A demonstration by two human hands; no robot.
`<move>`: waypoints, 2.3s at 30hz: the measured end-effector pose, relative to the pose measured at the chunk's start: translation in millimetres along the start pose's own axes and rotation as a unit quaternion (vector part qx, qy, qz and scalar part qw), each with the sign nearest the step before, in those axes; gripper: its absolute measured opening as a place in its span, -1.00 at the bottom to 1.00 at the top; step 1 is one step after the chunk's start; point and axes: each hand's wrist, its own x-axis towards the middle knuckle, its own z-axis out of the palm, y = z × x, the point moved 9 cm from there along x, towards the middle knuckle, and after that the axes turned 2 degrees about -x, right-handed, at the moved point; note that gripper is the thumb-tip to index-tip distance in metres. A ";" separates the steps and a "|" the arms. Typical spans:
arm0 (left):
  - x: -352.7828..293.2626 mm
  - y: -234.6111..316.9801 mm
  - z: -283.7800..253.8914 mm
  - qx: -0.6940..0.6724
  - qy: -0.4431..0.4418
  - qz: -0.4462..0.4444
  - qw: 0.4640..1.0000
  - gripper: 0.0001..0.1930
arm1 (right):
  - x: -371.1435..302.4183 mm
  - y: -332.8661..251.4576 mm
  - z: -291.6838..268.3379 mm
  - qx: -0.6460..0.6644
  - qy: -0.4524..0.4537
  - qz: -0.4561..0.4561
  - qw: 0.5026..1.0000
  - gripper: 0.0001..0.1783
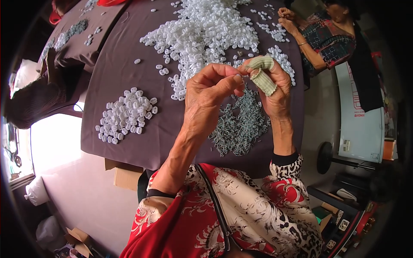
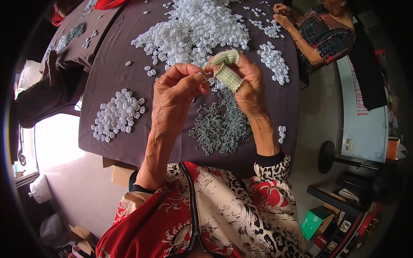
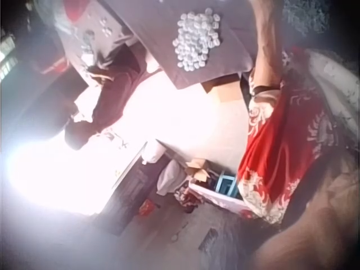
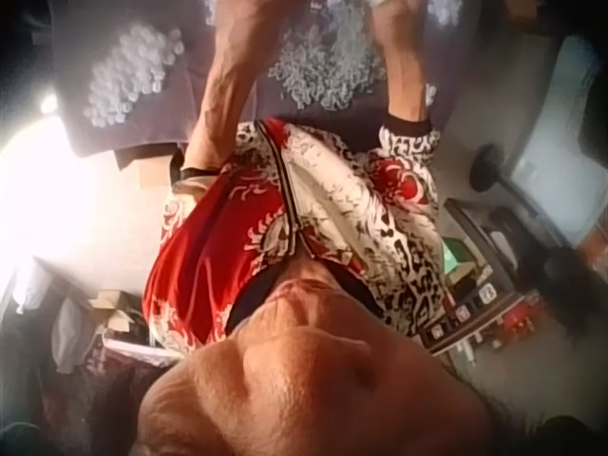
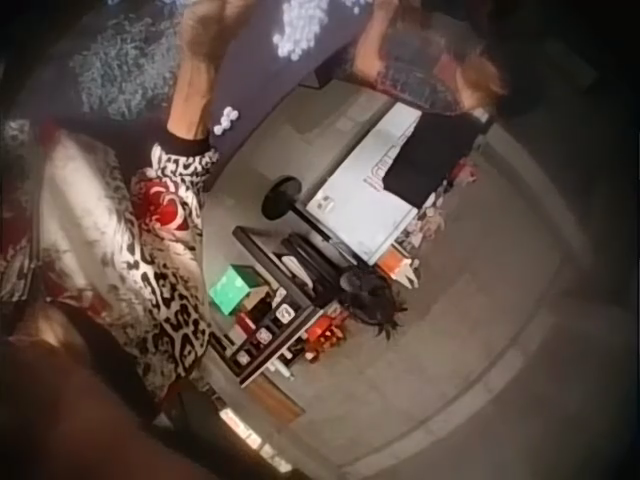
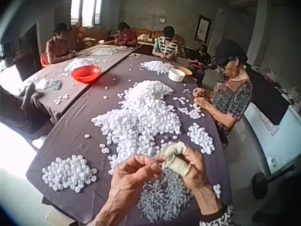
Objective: The person assembles plastic cord locks by picking up plastic components and springs from the table, fitting them together by hand, and placing the assembled pieces into a pile.
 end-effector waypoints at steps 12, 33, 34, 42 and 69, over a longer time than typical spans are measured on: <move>-1.5 9.2 -3.5 0.081 0.018 0.042 0.996 -0.93 | -0.6 -8.6 8.3 -0.142 -0.040 0.009 0.989 -0.80; 1.5 -6.0 -10.9 -0.067 -0.007 -0.020 0.998 -0.95 | -3.4 -13.9 8.3 -0.201 0.000 0.030 0.979 -0.70; 1.6 -6.5 -9.9 -0.068 -0.008 -0.021 0.997 -0.95 | -2.4 -18.6 10.7 -0.213 -0.011 0.003 0.977 -0.73; -1.5 -5.2 -9.5 -0.083 0.005 -0.018 0.996 -0.90 | 0.1 -14.0 11.7 -0.214 -0.013 0.000 0.977 -0.80; -16.3 6.5 -6.9 -0.010 0.030 0.022 0.999 -0.87 | 4.5 -32.7 25.8 -0.268 -0.121 -0.003 0.956 -0.77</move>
